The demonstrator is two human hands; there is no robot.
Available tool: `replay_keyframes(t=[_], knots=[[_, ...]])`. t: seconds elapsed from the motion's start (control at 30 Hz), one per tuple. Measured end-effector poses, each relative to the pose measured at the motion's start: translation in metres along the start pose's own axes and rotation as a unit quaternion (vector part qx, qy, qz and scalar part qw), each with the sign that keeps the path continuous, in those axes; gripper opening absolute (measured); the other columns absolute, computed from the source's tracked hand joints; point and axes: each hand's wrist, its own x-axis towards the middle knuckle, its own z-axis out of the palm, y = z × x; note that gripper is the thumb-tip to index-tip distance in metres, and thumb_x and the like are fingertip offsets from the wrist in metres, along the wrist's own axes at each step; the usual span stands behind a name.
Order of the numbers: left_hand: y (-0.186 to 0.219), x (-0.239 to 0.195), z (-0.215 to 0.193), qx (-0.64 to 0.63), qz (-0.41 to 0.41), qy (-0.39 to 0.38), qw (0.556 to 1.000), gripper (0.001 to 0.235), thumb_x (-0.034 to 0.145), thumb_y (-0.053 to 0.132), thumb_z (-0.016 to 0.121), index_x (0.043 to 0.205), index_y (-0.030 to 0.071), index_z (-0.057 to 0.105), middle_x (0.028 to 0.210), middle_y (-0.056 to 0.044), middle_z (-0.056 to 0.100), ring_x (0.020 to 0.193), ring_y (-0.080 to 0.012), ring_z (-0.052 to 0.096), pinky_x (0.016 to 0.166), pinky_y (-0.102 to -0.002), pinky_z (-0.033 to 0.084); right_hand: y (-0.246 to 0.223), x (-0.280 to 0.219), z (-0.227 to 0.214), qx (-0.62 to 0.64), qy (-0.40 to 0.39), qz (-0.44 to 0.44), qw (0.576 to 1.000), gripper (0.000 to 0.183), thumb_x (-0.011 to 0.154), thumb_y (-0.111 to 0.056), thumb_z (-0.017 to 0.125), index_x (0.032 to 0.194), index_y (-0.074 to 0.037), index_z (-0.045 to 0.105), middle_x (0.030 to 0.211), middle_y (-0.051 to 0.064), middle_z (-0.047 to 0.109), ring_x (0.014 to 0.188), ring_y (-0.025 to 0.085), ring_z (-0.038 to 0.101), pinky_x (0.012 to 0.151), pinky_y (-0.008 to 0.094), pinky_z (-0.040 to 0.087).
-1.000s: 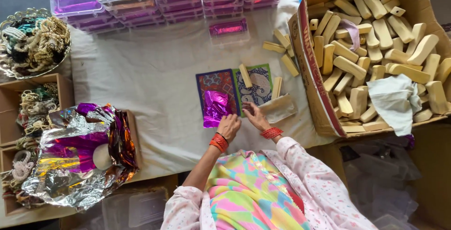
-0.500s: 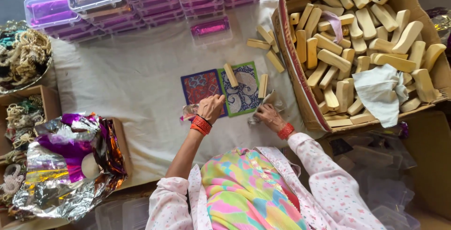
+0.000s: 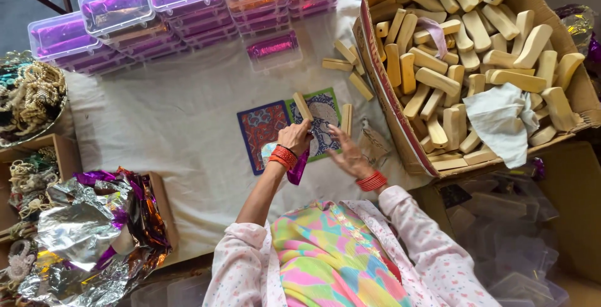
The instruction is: The person rubs two wooden blocks together on a table, then picks up a piece of shiny foil and wraps it around a wooden block. They place the wrapped item into a small plastic container and set it aside. The person then picks up another wooden block and rubs it with a cloth.
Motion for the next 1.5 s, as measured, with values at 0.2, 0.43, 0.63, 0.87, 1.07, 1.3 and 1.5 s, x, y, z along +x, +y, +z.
replay_keyframes(t=[0.2, 0.43, 0.63, 0.87, 1.07, 1.3, 1.5], knots=[[-0.009, 0.002, 0.026, -0.034, 0.052, 0.029, 0.998, 0.069, 0.082, 0.026, 0.074, 0.137, 0.004, 0.037, 0.082, -0.019, 0.069, 0.074, -0.0425, 0.069, 0.06, -0.054, 0.055, -0.004, 0.017, 0.057, 0.288, -0.002, 0.098, 0.953, 0.083, 0.081, -0.003, 0.074, 0.153, -0.008, 0.032, 0.138, 0.012, 0.055, 0.103, 0.015, 0.067, 0.086, 0.031, 0.06], [0.019, -0.024, -0.039, -0.081, 0.04, 0.111, 0.99, 0.057, 0.081, 0.031, 0.076, 0.128, 0.008, 0.052, 0.095, -0.016, 0.07, 0.089, -0.037, 0.067, 0.076, -0.05, 0.055, 0.082, 0.002, 0.106, 0.368, 0.017, 0.136, 0.92, 0.046, 0.095, 0.006, 0.065, 0.14, -0.002, 0.058, 0.121, 0.01, 0.07, 0.107, 0.014, 0.068, 0.095, 0.031, 0.06], [-0.012, -0.052, -0.035, -0.07, 0.026, 0.307, 0.949, 0.019, 0.093, 0.014, 0.066, 0.111, 0.009, 0.064, 0.106, -0.012, 0.068, 0.098, -0.0318, 0.066, 0.085, -0.044, 0.054, 0.104, -0.004, 0.121, 0.5, 0.068, 0.27, 0.82, 0.038, 0.097, 0.005, 0.06, 0.135, -0.001, 0.06, 0.116, 0.01, 0.07, 0.098, 0.018, 0.071, 0.087, 0.036, 0.066], [-0.069, -0.065, 0.017, -0.131, -0.064, 0.171, 0.974, 0.012, 0.093, 0.006, 0.059, 0.103, 0.009, 0.064, 0.096, -0.013, 0.069, 0.092, -0.0357, 0.067, 0.078, -0.047, 0.054, 0.094, -0.004, 0.127, 0.482, 0.077, 0.307, 0.817, 0.057, 0.096, 0.006, 0.058, 0.148, -0.014, 0.046, 0.115, 0.012, 0.068, 0.095, 0.02, 0.071, 0.081, 0.039, 0.066], [-0.082, -0.063, 0.043, -0.13, -0.073, 0.133, 0.98, 0.018, 0.089, 0.009, 0.063, 0.105, 0.013, 0.069, 0.102, -0.012, 0.07, 0.098, -0.0364, 0.067, 0.082, -0.049, 0.054, 0.065, -0.006, 0.115, 0.472, 0.078, 0.299, 0.825, 0.067, 0.093, 0.012, 0.051, 0.152, -0.02, 0.041, 0.117, 0.009, 0.067, 0.098, 0.019, 0.07, 0.083, 0.038, 0.066], [-0.095, -0.056, 0.073, -0.127, -0.088, 0.064, 0.986, 0.034, 0.085, 0.023, 0.074, 0.118, 0.016, 0.069, 0.131, -0.011, 0.061, 0.119, -0.0379, 0.056, 0.098, -0.051, 0.051, 0.103, -0.014, 0.142, 0.49, 0.067, 0.261, 0.829, 0.033, 0.095, 0.015, 0.054, 0.12, -0.004, 0.066, 0.113, 0.006, 0.071, 0.102, 0.019, 0.071, 0.087, 0.036, 0.065], [-0.088, -0.052, 0.059, -0.149, -0.048, 0.053, 0.986, 0.05, 0.078, 0.021, 0.082, 0.125, 0.015, 0.066, 0.133, -0.013, 0.06, 0.125, -0.0408, 0.052, 0.101, -0.052, 0.048, 0.137, -0.02, 0.176, 0.492, 0.063, 0.249, 0.832, 0.032, 0.084, 0.02, 0.056, 0.101, -0.005, 0.065, 0.102, 0.002, 0.068, 0.095, 0.012, 0.065, 0.083, 0.032, 0.061]])
